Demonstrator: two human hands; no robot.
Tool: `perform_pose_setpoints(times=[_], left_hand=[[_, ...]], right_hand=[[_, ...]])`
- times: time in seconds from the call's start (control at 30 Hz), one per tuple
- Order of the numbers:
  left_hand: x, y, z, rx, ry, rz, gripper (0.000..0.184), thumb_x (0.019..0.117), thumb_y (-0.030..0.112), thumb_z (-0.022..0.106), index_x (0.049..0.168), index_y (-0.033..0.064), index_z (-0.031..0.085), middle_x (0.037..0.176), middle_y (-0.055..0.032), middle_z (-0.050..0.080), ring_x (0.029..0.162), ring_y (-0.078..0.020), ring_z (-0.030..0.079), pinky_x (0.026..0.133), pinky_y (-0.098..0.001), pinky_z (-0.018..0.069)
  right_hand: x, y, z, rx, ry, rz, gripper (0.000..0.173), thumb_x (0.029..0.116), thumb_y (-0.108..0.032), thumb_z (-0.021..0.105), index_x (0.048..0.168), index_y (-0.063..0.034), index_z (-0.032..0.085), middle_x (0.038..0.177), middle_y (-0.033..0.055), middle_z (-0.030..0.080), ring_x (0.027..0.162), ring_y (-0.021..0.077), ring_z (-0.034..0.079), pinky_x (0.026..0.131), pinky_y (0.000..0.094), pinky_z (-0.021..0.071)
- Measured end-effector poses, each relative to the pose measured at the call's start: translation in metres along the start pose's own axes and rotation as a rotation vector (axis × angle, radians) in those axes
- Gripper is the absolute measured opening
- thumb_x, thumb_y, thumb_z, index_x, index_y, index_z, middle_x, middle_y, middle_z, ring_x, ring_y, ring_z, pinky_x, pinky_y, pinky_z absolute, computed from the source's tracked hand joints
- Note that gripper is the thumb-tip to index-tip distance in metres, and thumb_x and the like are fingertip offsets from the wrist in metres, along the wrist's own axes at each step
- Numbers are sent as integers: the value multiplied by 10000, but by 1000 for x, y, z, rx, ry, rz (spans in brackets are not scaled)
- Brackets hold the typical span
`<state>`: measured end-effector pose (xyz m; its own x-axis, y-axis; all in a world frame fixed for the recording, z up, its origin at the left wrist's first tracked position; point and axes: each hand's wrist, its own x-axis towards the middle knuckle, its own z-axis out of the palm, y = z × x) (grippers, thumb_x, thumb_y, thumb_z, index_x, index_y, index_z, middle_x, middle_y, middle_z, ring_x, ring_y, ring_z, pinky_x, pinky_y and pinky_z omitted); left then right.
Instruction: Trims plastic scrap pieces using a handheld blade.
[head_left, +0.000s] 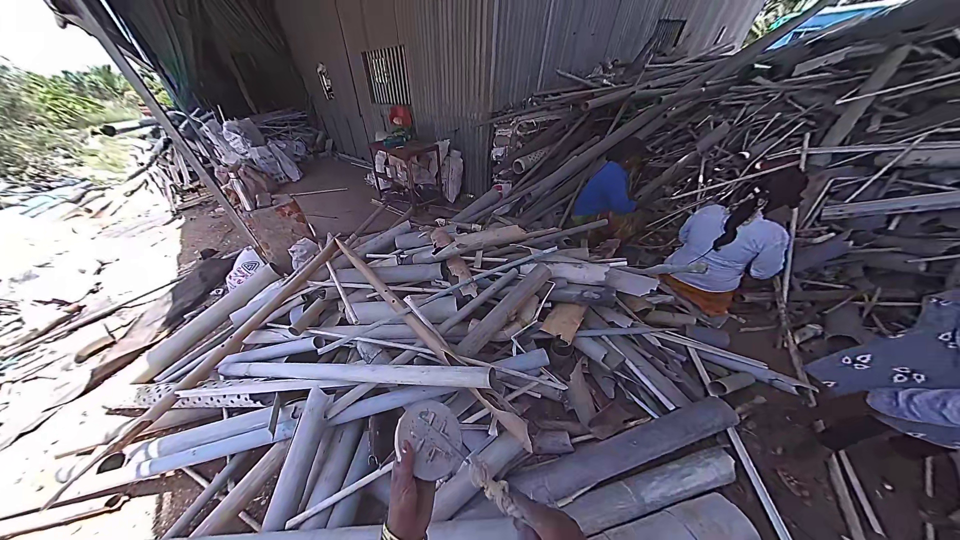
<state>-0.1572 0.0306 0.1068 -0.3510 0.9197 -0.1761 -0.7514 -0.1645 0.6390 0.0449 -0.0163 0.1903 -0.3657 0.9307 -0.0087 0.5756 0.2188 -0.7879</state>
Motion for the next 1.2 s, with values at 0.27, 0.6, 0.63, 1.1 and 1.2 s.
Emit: perform_pose_setpoints(times=[0.27, 0.6, 0.63, 1.1, 1.2], left_hand=[[-9, 4, 12, 93, 32, -38, 323, 1072, 185, 296, 1351, 49, 384, 1112, -40, 678, 1006, -116, 693, 896, -320, 585], [-11, -6, 5, 172, -15, -53, 309, 1029, 114, 364, 1330, 45, 389, 1082, -21, 686, 974, -100, 705, 879, -306, 596], [-12, -6, 8, 172, -12, -58, 302, 1032, 122, 357, 1324, 49, 389, 1082, -20, 682, 975, -98, 702, 877, -307, 595], [-2, 3, 19, 184, -69, -59, 345, 999, 132, 376, 1332, 41, 370, 1099, -35, 672, 983, -112, 698, 867, -320, 596], [0, 2, 21, 193, -107, -51, 294, 1016, 89, 340, 1300, 33, 391, 1059, -29, 688, 945, -114, 709, 848, -326, 604]], right_hand=[[-14, -22, -6, -3, 507, -236, 272, 948, -31, 520, 1009, 186, 673, 843, 230, 723, 752, 206, 712, 746, 270, 569], [-29, -32, -32, 194, 540, -250, 363, 1018, -54, 458, 1190, 247, 565, 798, 205, 672, 643, 80, 611, 661, 198, 525], [-25, -20, -18, 119, 596, -255, 363, 1022, -98, 463, 1129, 222, 599, 743, 190, 663, 623, 103, 630, 652, 213, 537], [-24, 3, 6, -57, 483, -140, 322, 964, -26, 517, 1163, 182, 663, 864, 280, 717, 736, 353, 726, 715, 445, 590], [-16, 14, 11, -118, 89, 145, 410, 1033, -47, 489, 1415, 85, 557, 1085, 349, 694, 981, 542, 687, 887, 659, 514]])
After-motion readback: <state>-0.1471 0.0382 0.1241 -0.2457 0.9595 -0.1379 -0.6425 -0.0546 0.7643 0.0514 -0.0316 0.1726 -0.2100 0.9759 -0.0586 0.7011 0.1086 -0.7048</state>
